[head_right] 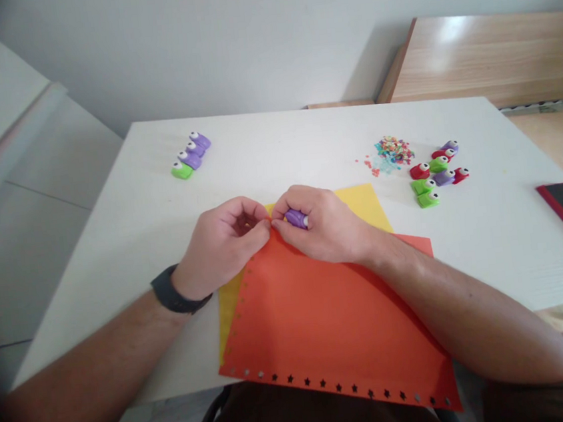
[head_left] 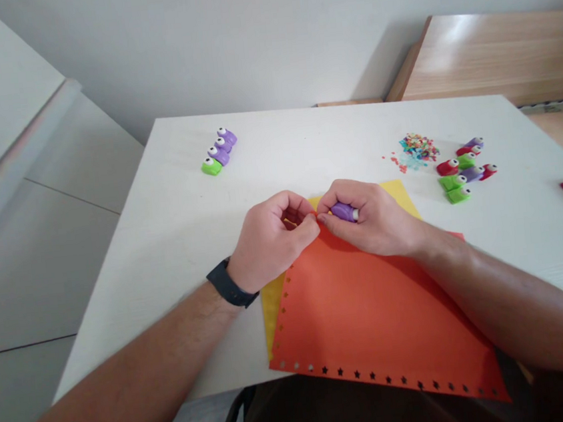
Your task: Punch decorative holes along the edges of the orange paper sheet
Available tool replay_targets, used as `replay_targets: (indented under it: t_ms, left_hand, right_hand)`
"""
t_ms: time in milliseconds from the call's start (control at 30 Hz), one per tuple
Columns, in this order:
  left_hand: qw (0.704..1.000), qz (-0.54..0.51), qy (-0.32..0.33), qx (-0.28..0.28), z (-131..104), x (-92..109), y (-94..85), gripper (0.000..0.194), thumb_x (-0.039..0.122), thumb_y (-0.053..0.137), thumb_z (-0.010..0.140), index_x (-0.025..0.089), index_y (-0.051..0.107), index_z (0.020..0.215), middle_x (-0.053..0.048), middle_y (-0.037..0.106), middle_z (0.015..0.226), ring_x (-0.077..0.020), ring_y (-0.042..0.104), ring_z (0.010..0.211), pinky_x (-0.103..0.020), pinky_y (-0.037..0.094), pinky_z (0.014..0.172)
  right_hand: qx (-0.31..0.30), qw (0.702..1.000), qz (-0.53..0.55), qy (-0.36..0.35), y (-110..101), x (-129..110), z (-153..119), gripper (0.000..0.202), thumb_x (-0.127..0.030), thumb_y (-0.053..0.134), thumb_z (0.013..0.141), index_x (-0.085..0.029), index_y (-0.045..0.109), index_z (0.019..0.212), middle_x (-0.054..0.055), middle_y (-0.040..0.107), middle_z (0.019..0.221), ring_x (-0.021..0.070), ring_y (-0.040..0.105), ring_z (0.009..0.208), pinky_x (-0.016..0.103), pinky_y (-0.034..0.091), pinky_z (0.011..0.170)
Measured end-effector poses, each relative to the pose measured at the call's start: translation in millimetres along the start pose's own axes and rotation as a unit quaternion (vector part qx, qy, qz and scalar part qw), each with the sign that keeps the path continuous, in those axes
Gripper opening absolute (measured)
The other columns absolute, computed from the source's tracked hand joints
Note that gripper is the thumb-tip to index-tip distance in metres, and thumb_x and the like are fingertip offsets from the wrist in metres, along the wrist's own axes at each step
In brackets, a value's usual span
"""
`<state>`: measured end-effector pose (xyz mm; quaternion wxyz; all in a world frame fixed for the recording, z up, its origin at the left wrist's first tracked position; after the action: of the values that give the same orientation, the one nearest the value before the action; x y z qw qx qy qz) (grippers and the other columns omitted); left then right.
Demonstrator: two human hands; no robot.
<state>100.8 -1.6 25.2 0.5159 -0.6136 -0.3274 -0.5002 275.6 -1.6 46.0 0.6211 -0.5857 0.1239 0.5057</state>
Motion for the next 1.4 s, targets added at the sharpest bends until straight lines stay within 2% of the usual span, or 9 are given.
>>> replay_targets:
  t_ms: [400, 833, 1200, 1400]
  left_hand:
    - [1.0, 0.002, -0.002, 0.014, -1.2, -0.2, 1.8, 0.011, 0.028, 0.067, 0.084, 0.016, 0.065, 0.086, -0.002, 0.069, 0.079, -0.0122, 0.059, 0.066, -0.022, 0.047, 0.057]
    - [0.999, -0.044, -0.014, -0.007, 2.5, -3.7, 2.1, 0.013, 0.028, 0.068, 0.085, 0.016, 0.067, 0.09, -0.002, 0.069, 0.08, -0.0118, 0.059, 0.067, -0.022, 0.046, 0.058]
    - [0.999, -0.047, -0.02, -0.003, 1.6, -3.7, 2.3, 0.014, 0.029, 0.066, 0.085, 0.016, 0.068, 0.089, -0.002, 0.068, 0.08, -0.0131, 0.058, 0.068, -0.024, 0.045, 0.059]
    - [0.999, -0.038, -0.029, -0.009, 0.9, -1.9, -0.4, 0.018, 0.031, 0.058, 0.092, 0.018, 0.068, 0.085, -0.001, 0.067, 0.077, -0.0131, 0.056, 0.066, -0.024, 0.043, 0.058]
  right_hand:
    - [-0.016, 0.999, -0.036, -0.038, -0.8, -5.5, 2.0, 0.01, -0.014, 0.061, 0.086, -0.019, 0.069, 0.088, 0.003, 0.067, 0.083, 0.0144, 0.059, 0.076, 0.029, 0.045, 0.072]
    - [0.011, 0.999, -0.025, 0.036, -0.8, 3.6, 1.1, 0.007, -0.019, 0.064, 0.085, -0.018, 0.07, 0.086, 0.002, 0.068, 0.081, 0.013, 0.057, 0.07, 0.028, 0.044, 0.067]
    - [0.021, 0.999, -0.023, 0.044, -1.0, 3.3, 0.7, 0.007, -0.022, 0.064, 0.085, -0.018, 0.07, 0.085, 0.001, 0.067, 0.08, 0.0126, 0.055, 0.068, 0.028, 0.043, 0.066]
    - [0.026, 0.998, -0.024, 0.045, -1.4, 2.8, 0.9, 0.006, -0.02, 0.064, 0.084, -0.018, 0.07, 0.084, 0.001, 0.066, 0.078, 0.0118, 0.054, 0.066, 0.027, 0.043, 0.066]
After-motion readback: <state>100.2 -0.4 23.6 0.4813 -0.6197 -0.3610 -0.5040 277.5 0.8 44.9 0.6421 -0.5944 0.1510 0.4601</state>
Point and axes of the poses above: each hand's wrist, its own z-axis towards the middle knuckle, its own y-axis out of the palm, x = y × z, the point moved 4 cm from there along z, towards the middle knuckle
